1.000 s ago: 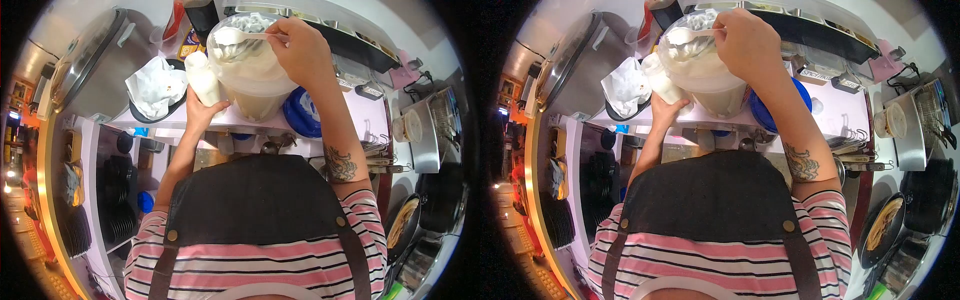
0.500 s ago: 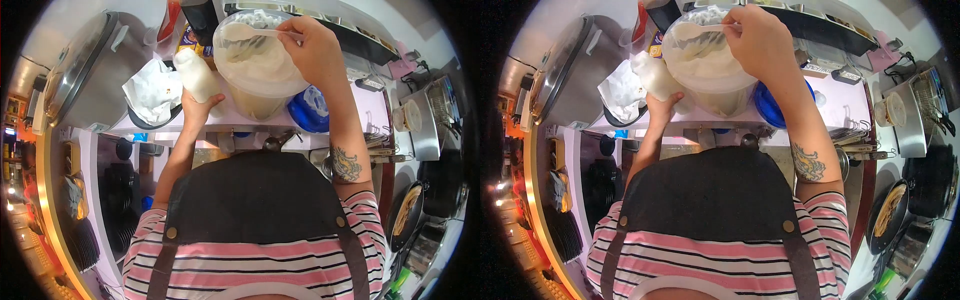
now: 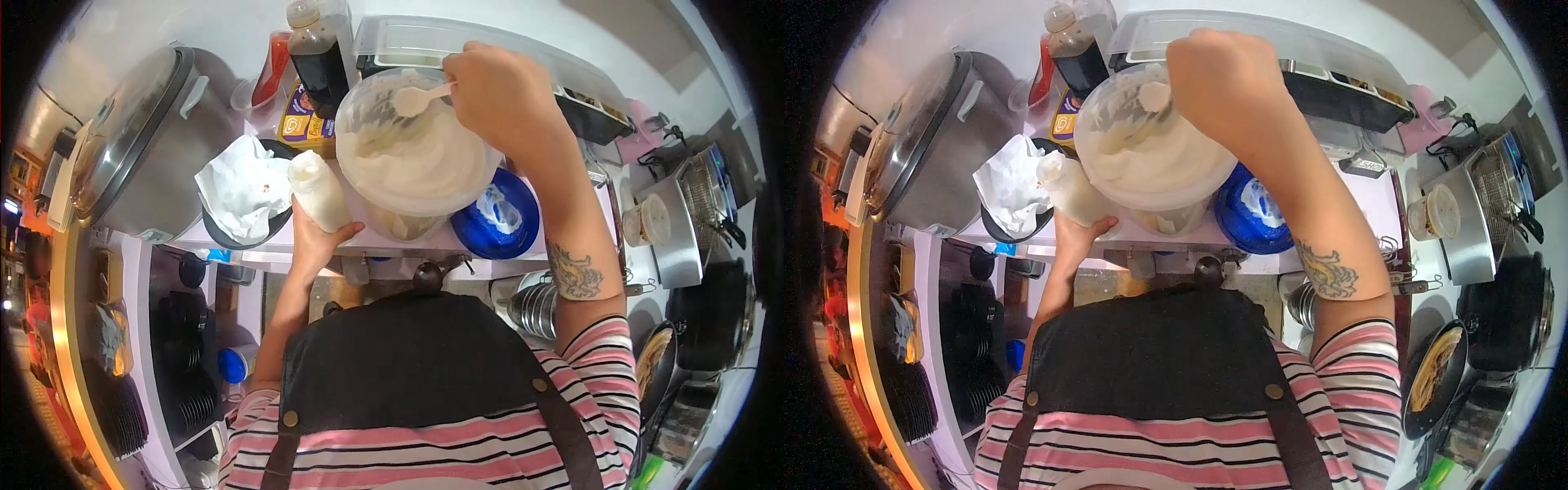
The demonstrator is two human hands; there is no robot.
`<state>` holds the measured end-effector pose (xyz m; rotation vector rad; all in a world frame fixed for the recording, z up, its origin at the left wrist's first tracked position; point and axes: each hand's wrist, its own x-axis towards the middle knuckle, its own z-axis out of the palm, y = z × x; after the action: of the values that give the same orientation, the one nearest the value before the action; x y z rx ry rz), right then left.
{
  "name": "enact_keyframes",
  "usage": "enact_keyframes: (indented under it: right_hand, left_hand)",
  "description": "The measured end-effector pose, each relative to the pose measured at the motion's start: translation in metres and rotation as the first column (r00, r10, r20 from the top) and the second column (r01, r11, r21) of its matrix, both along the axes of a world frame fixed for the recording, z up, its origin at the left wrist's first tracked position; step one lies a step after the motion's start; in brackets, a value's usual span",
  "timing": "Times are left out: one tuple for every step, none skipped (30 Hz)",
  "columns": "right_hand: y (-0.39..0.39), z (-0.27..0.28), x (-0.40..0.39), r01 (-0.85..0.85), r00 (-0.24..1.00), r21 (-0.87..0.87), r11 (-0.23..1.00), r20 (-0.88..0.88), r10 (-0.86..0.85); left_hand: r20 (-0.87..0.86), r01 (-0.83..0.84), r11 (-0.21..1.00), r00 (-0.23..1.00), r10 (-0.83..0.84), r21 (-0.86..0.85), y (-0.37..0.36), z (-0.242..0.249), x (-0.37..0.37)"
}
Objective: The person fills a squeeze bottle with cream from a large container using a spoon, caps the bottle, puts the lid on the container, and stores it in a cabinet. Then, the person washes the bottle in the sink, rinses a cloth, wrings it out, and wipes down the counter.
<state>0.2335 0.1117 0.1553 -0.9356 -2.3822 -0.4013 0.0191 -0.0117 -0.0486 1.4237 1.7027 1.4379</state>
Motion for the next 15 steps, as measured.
enact_keyframes:
  right_hand:
    - [-0.001,0.006,-0.009,0.062,0.983,-0.011,0.998,0.171,-0.060]
    - [-0.002,0.011,-0.016,0.128,0.934,-0.011,0.992,0.337,-0.117]
    - [-0.004,0.014,-0.021,0.134,0.933,-0.005,0.991,0.339,-0.124]
    - [-0.008,0.015,-0.025,0.111,0.919,0.003,0.994,0.380,-0.104]
    - [-0.011,0.017,-0.028,0.090,0.902,0.009,0.996,0.422,-0.085]
    - [-0.010,0.022,-0.029,0.102,0.899,0.011,0.995,0.428,-0.097]
    - [-0.010,0.028,-0.026,0.045,0.934,0.074,0.996,0.351,-0.068]
    - [-0.011,0.032,-0.026,-0.007,0.960,0.141,0.990,0.278,-0.033]
    - [-0.014,0.036,-0.028,0.007,0.956,0.139,0.990,0.289,-0.047]
    - [-0.018,0.040,-0.031,0.113,0.920,0.122,0.986,0.363,-0.150]
    - [-0.020,0.043,-0.033,0.219,0.866,0.115,0.969,0.435,-0.248]
    - [-0.022,0.045,-0.034,0.235,0.857,0.122,0.964,0.443,-0.265]
    - [-0.023,0.047,-0.032,0.255,0.851,0.143,0.956,0.435,-0.292]
    - [-0.026,0.047,-0.032,0.275,0.845,0.163,0.948,0.429,-0.319]
    - [-0.028,0.045,-0.033,0.290,0.835,0.167,0.942,0.437,-0.334]
  left_hand:
    - [0.004,-0.001,1.000,1.000,0.001,0.003,-0.002,0.000,-0.002]
    - [0.028,0.047,0.999,0.999,-0.047,-0.017,-0.004,0.002,-0.004]
    - [0.051,0.100,0.994,0.994,-0.098,-0.034,-0.005,0.007,-0.006]
    - [0.052,0.109,0.994,0.993,-0.107,-0.030,-0.006,0.016,-0.007]
    - [0.038,0.130,0.989,0.991,-0.132,0.064,-0.009,0.028,-0.007]
    - [0.026,0.150,0.976,0.987,-0.156,0.158,-0.009,0.037,-0.008]
    - [0.035,0.162,0.974,0.985,-0.169,0.160,-0.006,0.040,-0.010]
    - [0.039,0.188,0.973,0.980,-0.195,0.134,-0.003,0.042,-0.013]
    - [0.044,0.216,0.970,0.974,-0.222,0.107,-0.002,0.043,-0.016]
    - [0.059,0.254,0.967,0.965,-0.254,0.019,-0.001,0.045,-0.019]
    - [0.068,0.269,0.963,0.961,-0.270,0.025,-0.001,0.043,-0.019]
    - [0.078,0.265,0.964,0.961,-0.267,0.035,0.000,0.040,-0.019]
    - [0.087,0.262,0.964,0.960,-0.265,0.044,0.001,0.038,-0.019]
    - [0.096,0.279,0.959,0.954,-0.283,0.049,0.003,0.038,-0.019]
    - [0.112,0.296,0.954,0.947,-0.300,0.055,0.003,0.039,-0.020]
